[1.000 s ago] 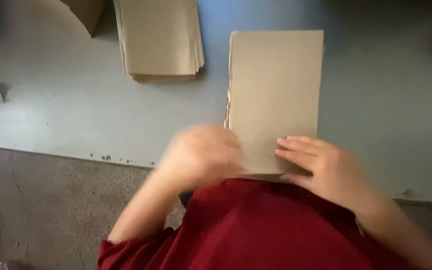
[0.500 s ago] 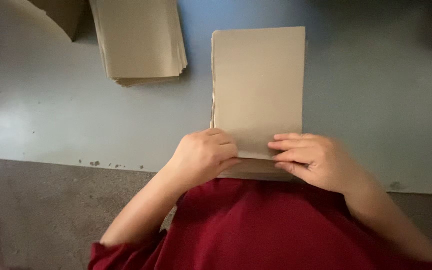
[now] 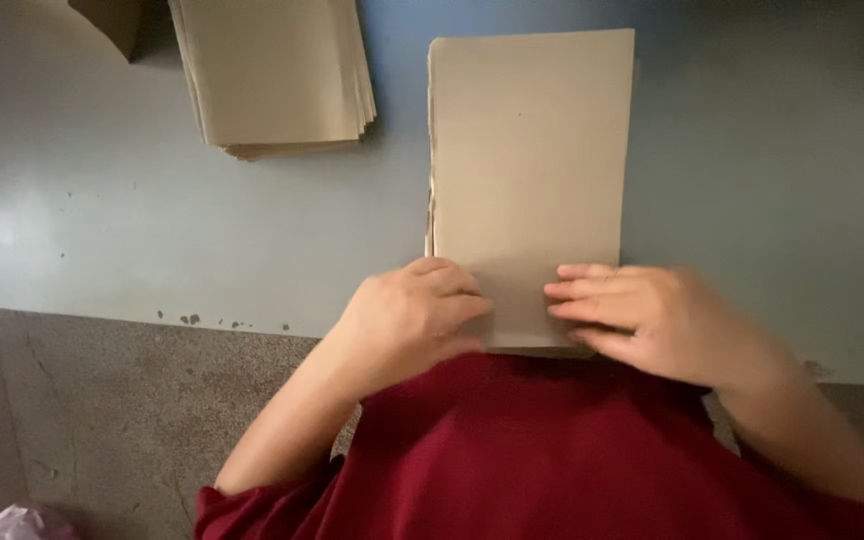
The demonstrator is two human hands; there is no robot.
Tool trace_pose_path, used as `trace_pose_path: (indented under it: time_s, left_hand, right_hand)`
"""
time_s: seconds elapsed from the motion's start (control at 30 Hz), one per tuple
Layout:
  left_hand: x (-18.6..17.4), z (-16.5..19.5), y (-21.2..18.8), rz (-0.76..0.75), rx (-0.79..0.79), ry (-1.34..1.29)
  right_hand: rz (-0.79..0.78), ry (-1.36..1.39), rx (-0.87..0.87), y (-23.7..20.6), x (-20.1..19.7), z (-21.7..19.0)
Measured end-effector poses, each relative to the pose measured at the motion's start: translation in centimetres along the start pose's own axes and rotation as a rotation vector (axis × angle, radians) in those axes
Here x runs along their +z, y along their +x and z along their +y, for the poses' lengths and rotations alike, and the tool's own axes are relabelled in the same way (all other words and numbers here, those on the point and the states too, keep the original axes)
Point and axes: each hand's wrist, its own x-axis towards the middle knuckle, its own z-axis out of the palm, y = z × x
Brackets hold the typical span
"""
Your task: The person folds sheets of brown kraft paper in half one at a time on a metal worktable, aligning the edges and pressing the crease flat, then sets each folded sheet onto a growing stack beside the pile of unfolded sheets.
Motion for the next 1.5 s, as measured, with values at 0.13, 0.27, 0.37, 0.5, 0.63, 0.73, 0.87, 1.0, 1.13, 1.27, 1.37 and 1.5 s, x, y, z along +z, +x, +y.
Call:
trace_pose_path:
  time_s: [0.13, 0.27, 0.37, 0.5, 0.63, 0.73, 0.87, 1.0, 1.13, 1.27, 1.37, 1.5]
  left_hand:
    - [0.7, 0.8, 0.2, -0.043, 0.086, 0.127]
    - [0.8, 0.4, 0.6, -0.037, 0.123, 0.073]
    - [0.7, -0.1, 0.8, -0.158, 0.034, 0.092]
    - [0.8, -0.1, 0.7, -0.083, 0.099, 0.081]
    - [0.8, 0.0, 0.3, -0.02, 0.129, 0.062]
    - [0.7, -0.2, 0.2, -0.037, 0.091, 0.044]
    - [0.4, -0.4, 0.4, -0.051, 0.086, 0.014]
    - [-0.3, -0.3, 1.0, -0.12, 0.084, 0.015]
    - [-0.8, -0.3, 1.3, -0.065, 0.133, 0.071]
    - [-0.3, -1.9, 1.5, 0.026, 0.194, 0.061]
    - [0.5, -4.3, 2.4, 0.138, 0.096, -0.081]
    - [1.3, -5.8, 3.9, 0.343, -0.156, -0.11]
  right_hand:
    - [0.031, -0.163, -0.099, -0.9, 0.7, -0.7]
    - [0.043, -0.263, -0.179, -0.9, 1.4, -0.5]
    - [0.047, -0.123, -0.137, -0.9, 1.0, 0.4]
    - [0.019, -0.046, -0.081, -1.2, 0.8, 1.3]
    - [0.022, -0.119, -0.17, -0.8, 0.9, 1.7]
    - [0.001, -0.191, -0.236, -0.2, 0.6, 1.2]
    - [-0.017, -0.372, -0.207, -0.5, -0.1, -1.2]
    - [0.056, -0.47, -0.186, -1.1, 0.2, -2.2]
    - [0.161, -0.441, -0.239, -1.7, 0.7, 0.5]
    - [0.292, 0.022, -0.137, -2.1, 1.2, 3.4]
    - [0.422, 0.183, 0.039, -1.2, 1.2, 4.7]
    - [0.446, -0.004, -0.122, 1.4, -0.2, 6.1]
